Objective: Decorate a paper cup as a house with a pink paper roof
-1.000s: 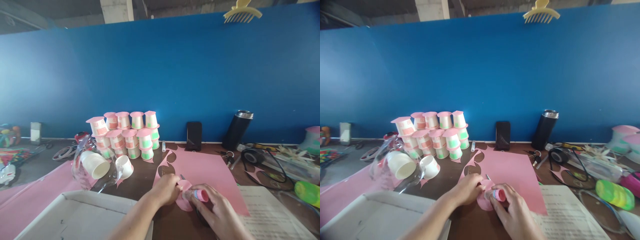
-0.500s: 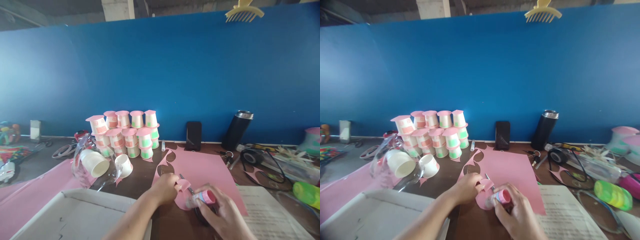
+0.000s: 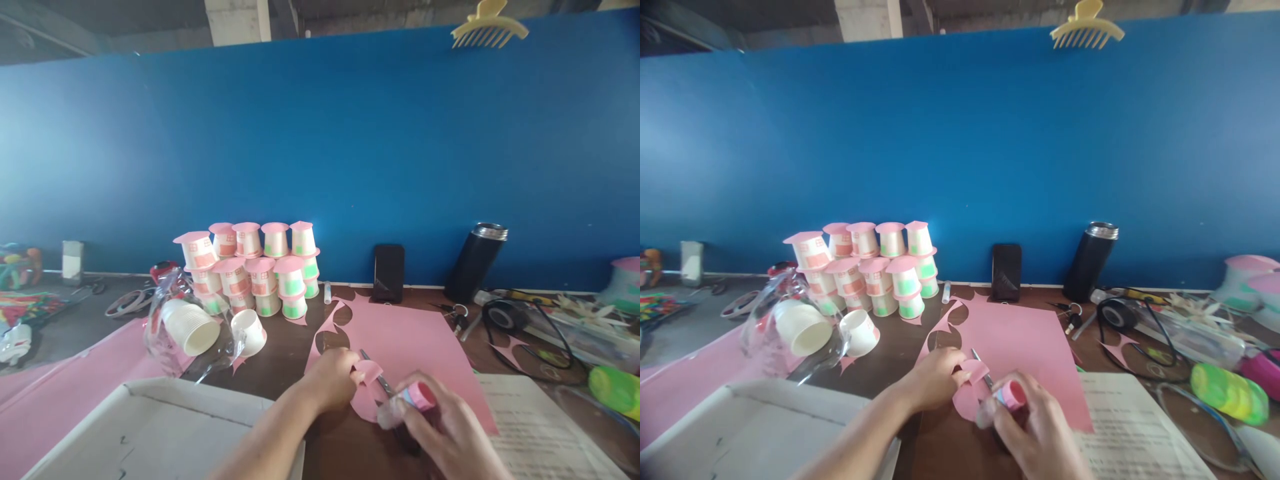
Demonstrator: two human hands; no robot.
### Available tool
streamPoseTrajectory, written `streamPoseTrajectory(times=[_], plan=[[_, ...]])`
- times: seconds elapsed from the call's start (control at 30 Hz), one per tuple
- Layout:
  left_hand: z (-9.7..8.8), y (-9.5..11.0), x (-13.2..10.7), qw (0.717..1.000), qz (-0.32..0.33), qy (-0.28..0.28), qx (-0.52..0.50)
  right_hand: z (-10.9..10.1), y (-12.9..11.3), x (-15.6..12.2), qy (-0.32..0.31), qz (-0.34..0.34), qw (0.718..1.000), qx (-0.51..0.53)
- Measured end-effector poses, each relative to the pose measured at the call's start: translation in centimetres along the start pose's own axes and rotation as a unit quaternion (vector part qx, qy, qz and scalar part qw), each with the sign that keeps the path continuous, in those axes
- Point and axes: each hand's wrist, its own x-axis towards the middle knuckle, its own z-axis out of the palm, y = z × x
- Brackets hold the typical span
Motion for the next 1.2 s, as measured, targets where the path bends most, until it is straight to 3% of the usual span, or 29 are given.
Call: streamPoseTrajectory(times=[0.13, 0.37, 0.7, 1.2], plan=[[0.1, -0.1, 0.1, 1.0, 0.004, -0.004, 0.0, -0.2, -0.1, -0.1, 0.055, -0.004, 0.998, 0.038], [0.0, 0.0, 0.0, 1.0, 0.007, 0.003, 0.002, 0.5, -0.1, -0.1, 0.02, -0.082, 0.996, -0.034], [0.2, -0.2, 0.3, 1.0, 0.006, 0.005, 0.004, 0.6, 0.5, 0.0, 0.022, -0.105, 0.993, -0.044], [0.3, -0.3, 0.2, 1.0, 0.017, 0.006, 0.0, 0.7, 1.4, 0.1, -0.045, -0.077, 0.995, -0.045]])
